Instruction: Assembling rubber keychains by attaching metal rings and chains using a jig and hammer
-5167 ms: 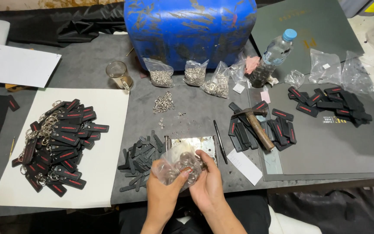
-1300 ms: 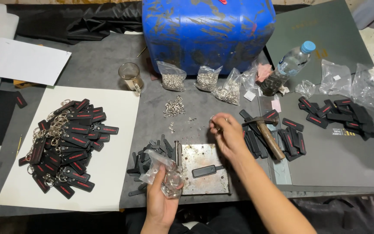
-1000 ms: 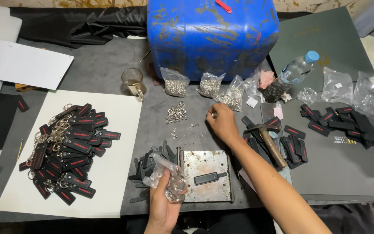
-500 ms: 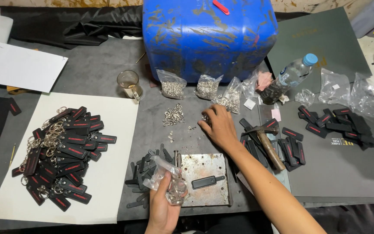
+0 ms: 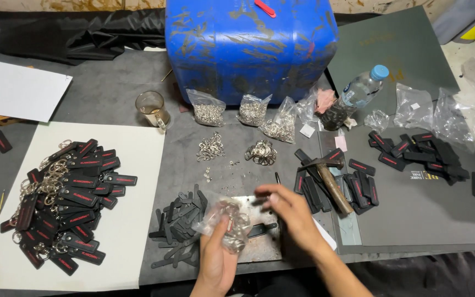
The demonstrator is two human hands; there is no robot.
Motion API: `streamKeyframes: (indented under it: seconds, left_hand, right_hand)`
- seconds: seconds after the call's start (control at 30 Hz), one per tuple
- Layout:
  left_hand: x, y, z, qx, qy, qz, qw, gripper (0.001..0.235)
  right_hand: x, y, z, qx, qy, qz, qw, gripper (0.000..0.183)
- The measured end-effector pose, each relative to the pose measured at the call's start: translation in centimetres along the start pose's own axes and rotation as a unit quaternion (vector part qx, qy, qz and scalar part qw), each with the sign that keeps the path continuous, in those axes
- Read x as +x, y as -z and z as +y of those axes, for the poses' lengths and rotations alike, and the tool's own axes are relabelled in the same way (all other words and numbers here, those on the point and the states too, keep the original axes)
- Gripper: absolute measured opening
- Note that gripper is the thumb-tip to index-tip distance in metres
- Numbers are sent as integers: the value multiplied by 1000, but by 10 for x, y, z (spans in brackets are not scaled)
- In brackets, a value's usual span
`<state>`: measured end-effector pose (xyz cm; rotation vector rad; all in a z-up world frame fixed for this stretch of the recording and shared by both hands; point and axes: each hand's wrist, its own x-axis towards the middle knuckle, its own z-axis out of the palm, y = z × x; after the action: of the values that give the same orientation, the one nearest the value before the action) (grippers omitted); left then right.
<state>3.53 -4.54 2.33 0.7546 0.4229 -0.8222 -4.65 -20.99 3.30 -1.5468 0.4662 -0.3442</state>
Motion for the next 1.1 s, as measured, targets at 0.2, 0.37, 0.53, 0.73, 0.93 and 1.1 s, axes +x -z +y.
streamKeyframes:
  seconds: [0.2,0.37,0.53,0.73,0.93,1.1]
  left_hand:
    - [3,-26,-30,39,-53,-149,987,39]
    - [6,-55,-37,13,24,-91,995,65]
    - [7,-63,-37,127,-17,-90,988,80]
    - [25,-44,-33,233,-63,-5,970,62]
    - [49,5,-38,326,-129,14,936,55]
    - [45,26,-27,605,-424,2,674,19]
  right_hand:
    - [-22,-19,-12,-76,-39,172,981,25]
    - [-8,21,-3,-124,23,200,972,22]
    - [23,61,-10,-198,99,232,947,21]
    - [112,132,4,-372,182,209,886,19]
    - [177,149,18,-375,256,180,873,26]
    - [135,118,-6,-323,239,275,874,24]
